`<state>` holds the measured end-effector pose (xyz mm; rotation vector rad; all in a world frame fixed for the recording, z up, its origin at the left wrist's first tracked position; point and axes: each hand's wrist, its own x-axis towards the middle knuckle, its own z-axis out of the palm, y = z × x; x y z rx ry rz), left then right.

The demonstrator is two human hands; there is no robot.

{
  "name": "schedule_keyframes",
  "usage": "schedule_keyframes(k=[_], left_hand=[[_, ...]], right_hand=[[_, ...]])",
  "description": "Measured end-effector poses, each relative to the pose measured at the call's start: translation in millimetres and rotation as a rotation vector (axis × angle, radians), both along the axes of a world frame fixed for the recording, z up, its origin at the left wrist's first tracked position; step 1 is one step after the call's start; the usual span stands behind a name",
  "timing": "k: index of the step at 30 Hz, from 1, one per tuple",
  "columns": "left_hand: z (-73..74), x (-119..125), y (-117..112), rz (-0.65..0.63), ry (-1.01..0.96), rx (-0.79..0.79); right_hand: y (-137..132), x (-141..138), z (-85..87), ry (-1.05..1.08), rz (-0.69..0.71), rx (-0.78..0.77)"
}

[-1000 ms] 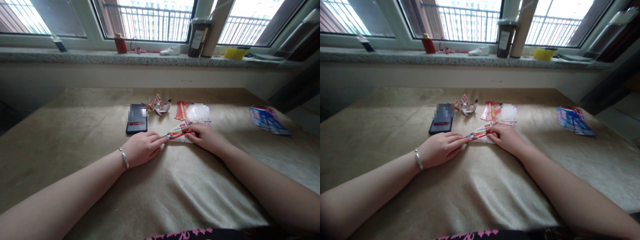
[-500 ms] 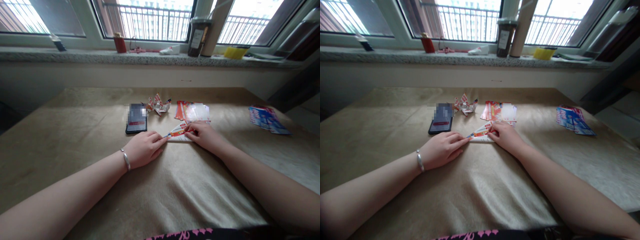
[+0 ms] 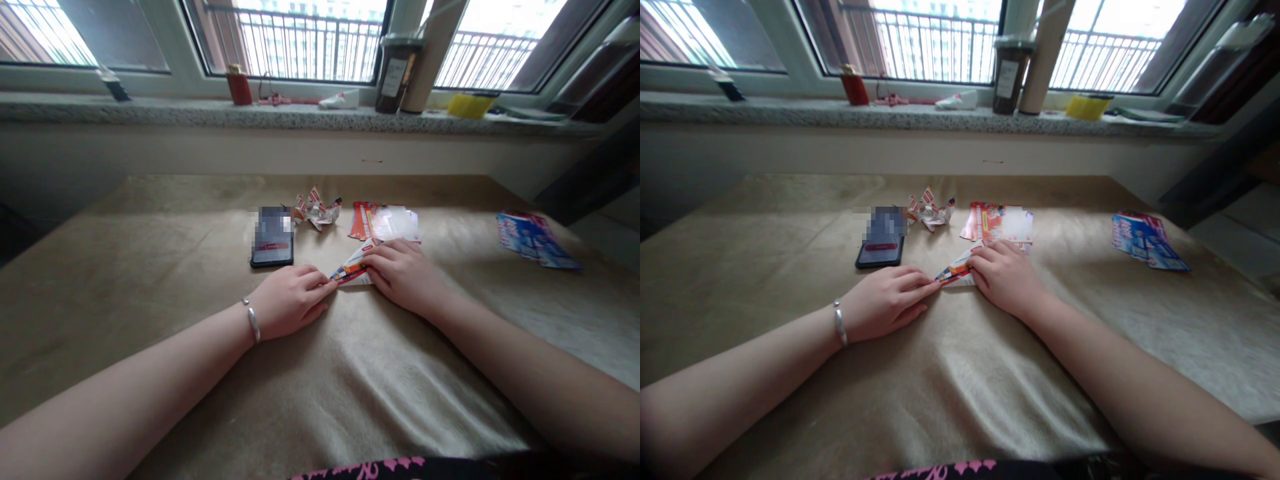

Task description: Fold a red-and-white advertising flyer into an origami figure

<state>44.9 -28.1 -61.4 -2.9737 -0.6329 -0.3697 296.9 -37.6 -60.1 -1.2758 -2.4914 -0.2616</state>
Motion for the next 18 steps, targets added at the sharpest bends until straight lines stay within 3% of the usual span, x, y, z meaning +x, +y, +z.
schedule_keyframes(k=[8, 18], left_hand=[[4.0, -1.5, -0.1, -0.069, -0.041, 0.051], [4.3, -3.6, 2.1, -0.101, -0.036, 0.132]], right_hand=[[-6.4, -14.2, 0.2, -0.039, 0.153, -0.031], [-1.2, -27.7, -3.8, 0.066, 0.000, -0.078]])
